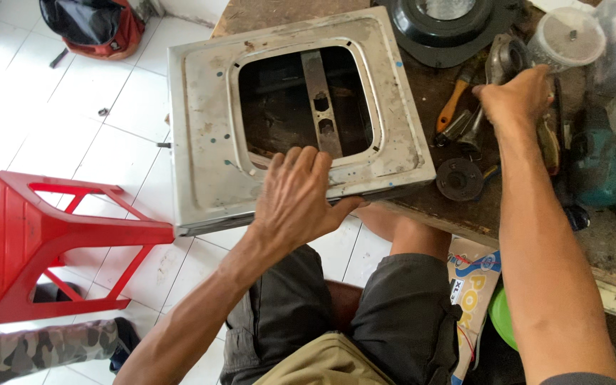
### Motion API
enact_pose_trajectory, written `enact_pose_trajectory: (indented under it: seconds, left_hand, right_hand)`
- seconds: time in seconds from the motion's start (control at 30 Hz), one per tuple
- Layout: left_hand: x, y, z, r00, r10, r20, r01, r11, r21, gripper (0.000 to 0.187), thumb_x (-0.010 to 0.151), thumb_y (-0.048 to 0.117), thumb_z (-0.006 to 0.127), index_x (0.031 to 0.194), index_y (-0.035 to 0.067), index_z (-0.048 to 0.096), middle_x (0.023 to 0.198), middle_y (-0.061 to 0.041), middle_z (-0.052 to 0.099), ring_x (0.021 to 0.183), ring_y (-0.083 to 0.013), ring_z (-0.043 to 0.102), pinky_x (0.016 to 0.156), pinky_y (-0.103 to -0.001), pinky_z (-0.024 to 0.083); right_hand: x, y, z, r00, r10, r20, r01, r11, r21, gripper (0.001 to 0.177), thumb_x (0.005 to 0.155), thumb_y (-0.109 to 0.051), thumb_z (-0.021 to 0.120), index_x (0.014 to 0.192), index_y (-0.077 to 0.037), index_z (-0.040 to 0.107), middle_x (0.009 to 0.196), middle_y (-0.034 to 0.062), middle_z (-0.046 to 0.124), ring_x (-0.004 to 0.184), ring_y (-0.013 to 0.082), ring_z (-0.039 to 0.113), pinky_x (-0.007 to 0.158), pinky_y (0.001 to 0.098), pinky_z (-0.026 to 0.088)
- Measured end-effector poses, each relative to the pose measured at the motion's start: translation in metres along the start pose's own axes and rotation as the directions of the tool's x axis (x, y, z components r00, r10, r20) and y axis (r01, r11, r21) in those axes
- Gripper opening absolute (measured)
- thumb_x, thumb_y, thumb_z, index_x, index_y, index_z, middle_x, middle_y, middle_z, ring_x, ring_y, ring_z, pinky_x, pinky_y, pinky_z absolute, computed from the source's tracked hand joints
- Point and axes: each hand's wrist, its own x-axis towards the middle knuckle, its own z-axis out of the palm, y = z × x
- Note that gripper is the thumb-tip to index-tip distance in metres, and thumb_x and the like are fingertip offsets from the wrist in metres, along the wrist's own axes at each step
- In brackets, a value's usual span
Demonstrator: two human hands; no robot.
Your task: The person uses a power drill to secure a metal bracket onto a rectangular metal casing. They then insert a circular metal component into the casing and use a screwdriver to tighten it in place.
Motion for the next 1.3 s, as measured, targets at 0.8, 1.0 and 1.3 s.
enact_pose_trajectory:
  seconds: [0.8, 1.0, 1.3]
  left_hand:
    - [0.025, -0.111, -0.133, 0.904, -0.224, -0.365, -0.268, 0.369, -0.89, 0.057, 0.103, 0.061, 0.067, 0.102, 0.004, 0.059, 0.095, 0.005, 0.052, 0.093, -0.0138, 0.047, 0.087, -0.034, 0.036]
    - [0.016, -0.162, -0.099, 0.833, -0.377, -0.405, -0.353, 0.201, -0.914, 0.047, 0.111, 0.06, 0.071, 0.126, 0.015, 0.067, 0.125, 0.004, 0.063, 0.125, -0.0131, 0.055, 0.115, -0.036, 0.047]
    - [0.012, -0.176, -0.106, 0.809, -0.55, -0.208, -0.255, -0.009, -0.967, 0.077, 0.098, 0.071, 0.064, 0.147, 0.011, 0.072, 0.137, -0.011, 0.08, 0.132, -0.032, 0.077, 0.118, -0.048, 0.066]
  right_hand:
    - [-0.076, -0.032, -0.075, 0.928, -0.008, 0.372, -0.372, 0.054, 0.927, 0.023, 0.093, -0.008, 0.073, 0.114, 0.0, 0.066, 0.078, 0.0102, 0.065, 0.07, 0.02, 0.068, 0.077, 0.0381, 0.075]
    - [-0.171, -0.074, -0.072, 0.922, -0.098, 0.374, -0.304, 0.412, 0.859, 0.03, 0.121, -0.024, 0.048, 0.144, -0.016, 0.066, 0.101, 0.0039, 0.08, 0.072, 0.0167, 0.075, 0.06, 0.032, 0.065]
    - [-0.237, -0.128, 0.001, 0.677, -0.685, 0.269, 0.192, 0.517, 0.834, 0.059, 0.115, -0.014, 0.062, 0.172, -0.016, 0.048, 0.092, -0.0001, 0.055, 0.076, 0.0121, 0.052, 0.066, 0.0271, 0.052]
